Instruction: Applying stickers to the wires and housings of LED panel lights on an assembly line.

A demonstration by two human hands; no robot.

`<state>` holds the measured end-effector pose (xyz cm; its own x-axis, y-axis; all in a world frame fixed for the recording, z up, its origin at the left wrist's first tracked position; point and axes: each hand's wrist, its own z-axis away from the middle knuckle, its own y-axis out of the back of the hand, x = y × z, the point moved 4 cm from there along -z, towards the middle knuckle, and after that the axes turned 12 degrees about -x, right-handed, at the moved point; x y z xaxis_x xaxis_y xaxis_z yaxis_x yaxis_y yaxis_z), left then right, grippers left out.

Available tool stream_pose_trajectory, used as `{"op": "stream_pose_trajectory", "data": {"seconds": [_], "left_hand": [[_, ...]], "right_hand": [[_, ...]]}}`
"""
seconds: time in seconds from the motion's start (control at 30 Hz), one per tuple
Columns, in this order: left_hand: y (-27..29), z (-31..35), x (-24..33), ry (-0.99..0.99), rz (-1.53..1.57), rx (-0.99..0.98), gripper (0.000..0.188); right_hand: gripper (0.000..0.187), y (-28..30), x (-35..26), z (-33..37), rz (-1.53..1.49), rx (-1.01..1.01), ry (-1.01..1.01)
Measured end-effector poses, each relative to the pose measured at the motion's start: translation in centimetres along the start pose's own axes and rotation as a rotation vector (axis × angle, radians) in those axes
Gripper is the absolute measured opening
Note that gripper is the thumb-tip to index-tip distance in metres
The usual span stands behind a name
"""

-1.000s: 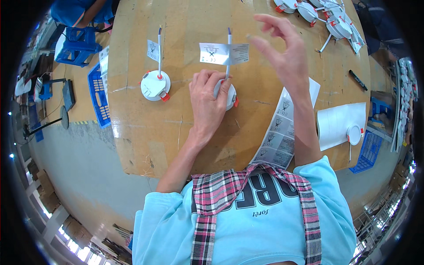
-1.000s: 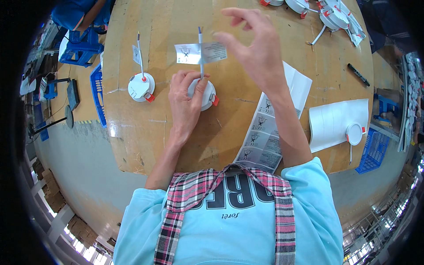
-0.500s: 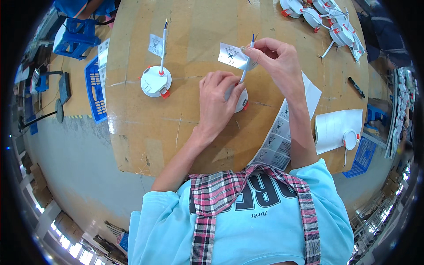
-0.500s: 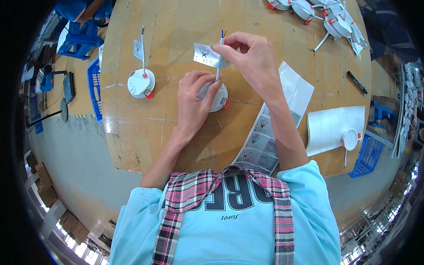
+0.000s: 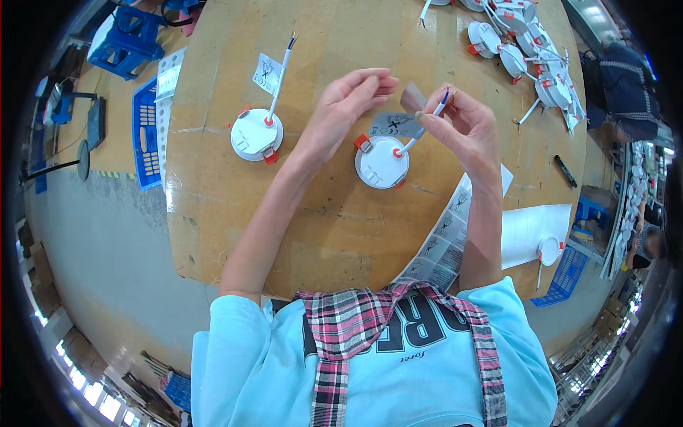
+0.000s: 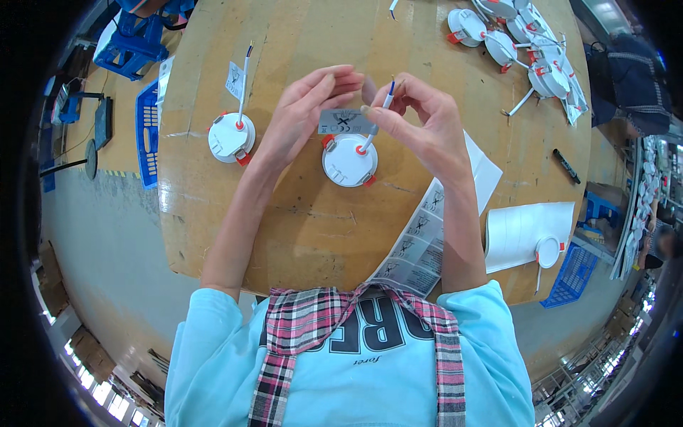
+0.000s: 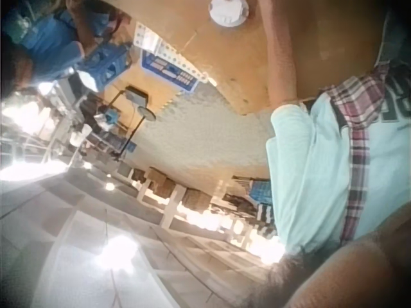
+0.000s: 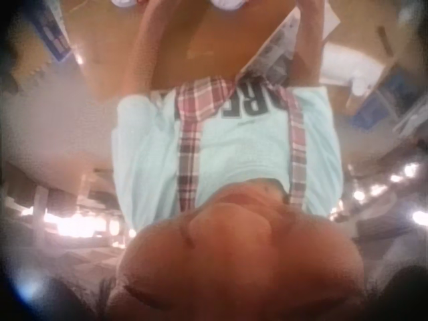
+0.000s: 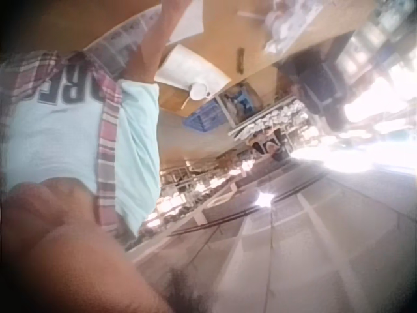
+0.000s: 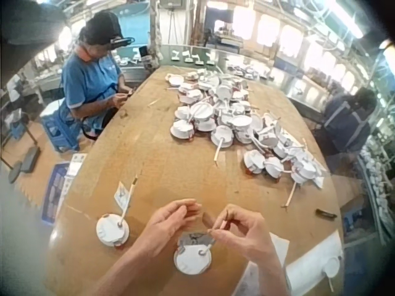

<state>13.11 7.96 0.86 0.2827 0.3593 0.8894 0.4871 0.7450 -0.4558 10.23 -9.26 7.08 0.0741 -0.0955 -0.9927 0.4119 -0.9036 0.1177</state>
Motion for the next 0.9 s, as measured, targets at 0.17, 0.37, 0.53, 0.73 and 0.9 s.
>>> {"op": "stream_pose_trajectory", "data": {"seconds": [0.17, 0.37, 0.53, 0.73, 0.9], "left_hand": [[-1.5, -1.2, -0.4, 0.108, 0.125, -0.131, 0.044], [-0.3, -0.8, -1.2, 0.106, 0.031, -0.085, 0.021], [0.0, -1.0, -1.6, -0.022, 0.052, -0.038, 0.010], [0.3, -0.6, -1.1, -0.022, 0.072, -0.003, 0.010], [0.6, -0.4, -0.8, 0.005, -0.002, -0.028, 0.011]], "right_hand": [[0.012, 0.2, 0.3, -0.1, -0.015, -0.029, 0.063], [0.014, 0.2, 0.6, -0.3, 0.019, 0.019, 0.058], [0.012, 0.5, 1.1, 0.0, 0.004, 0.142, -0.007], [0.010, 0.4, 0.9, -0.2, 0.015, 0.143, -0.009], [0.010, 0.7, 1.1, -0.2, 0.033, 0.135, -0.018]]}}
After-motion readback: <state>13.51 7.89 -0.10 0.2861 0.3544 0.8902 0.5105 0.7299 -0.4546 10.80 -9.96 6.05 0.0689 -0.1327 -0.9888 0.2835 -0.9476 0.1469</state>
